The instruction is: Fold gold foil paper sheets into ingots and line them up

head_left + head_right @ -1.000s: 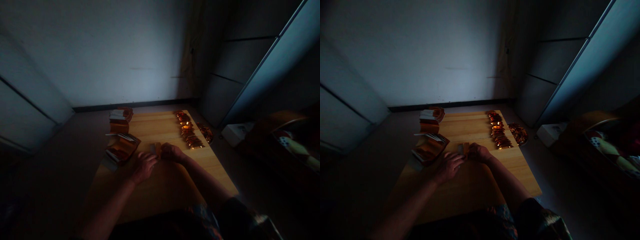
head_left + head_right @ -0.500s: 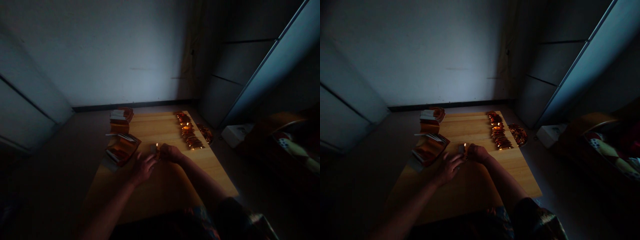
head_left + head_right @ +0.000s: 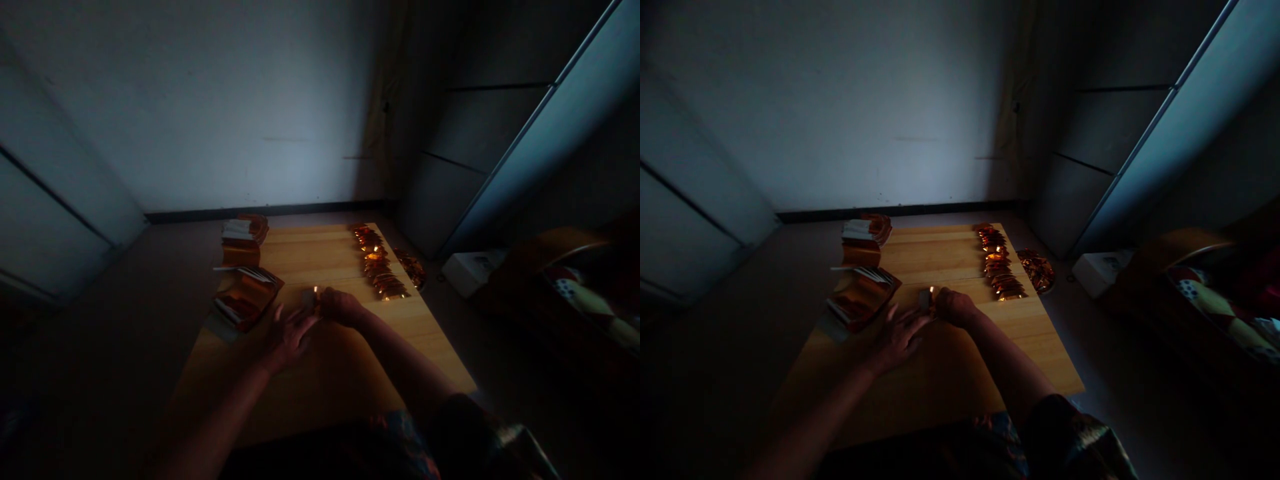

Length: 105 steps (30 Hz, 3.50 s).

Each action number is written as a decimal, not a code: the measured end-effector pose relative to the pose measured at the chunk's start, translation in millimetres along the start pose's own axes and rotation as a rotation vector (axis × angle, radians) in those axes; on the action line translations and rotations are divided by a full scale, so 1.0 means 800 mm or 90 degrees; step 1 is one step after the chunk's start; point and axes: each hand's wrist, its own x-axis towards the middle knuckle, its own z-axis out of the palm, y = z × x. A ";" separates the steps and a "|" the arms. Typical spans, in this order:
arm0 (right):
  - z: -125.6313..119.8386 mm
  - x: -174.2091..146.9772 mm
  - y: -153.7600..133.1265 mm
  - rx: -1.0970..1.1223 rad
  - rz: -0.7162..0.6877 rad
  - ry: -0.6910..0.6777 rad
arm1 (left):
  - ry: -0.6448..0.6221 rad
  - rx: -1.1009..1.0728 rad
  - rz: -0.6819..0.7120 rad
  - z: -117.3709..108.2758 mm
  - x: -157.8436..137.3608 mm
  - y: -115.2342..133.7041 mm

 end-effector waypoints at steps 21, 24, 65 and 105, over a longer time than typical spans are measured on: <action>-0.005 -0.001 -0.013 0.004 0.119 -0.010 | -0.005 0.020 -0.030 -0.002 0.002 0.013; -0.001 -0.001 -0.010 0.046 0.143 0.024 | 0.001 0.027 -0.040 -0.004 0.001 0.016; 0.015 -0.002 0.010 0.110 0.082 0.132 | 0.021 0.016 -0.062 -0.008 0.006 0.017; 0.022 -0.029 0.013 -0.118 -0.107 0.128 | 0.113 0.232 -0.182 0.002 0.033 0.034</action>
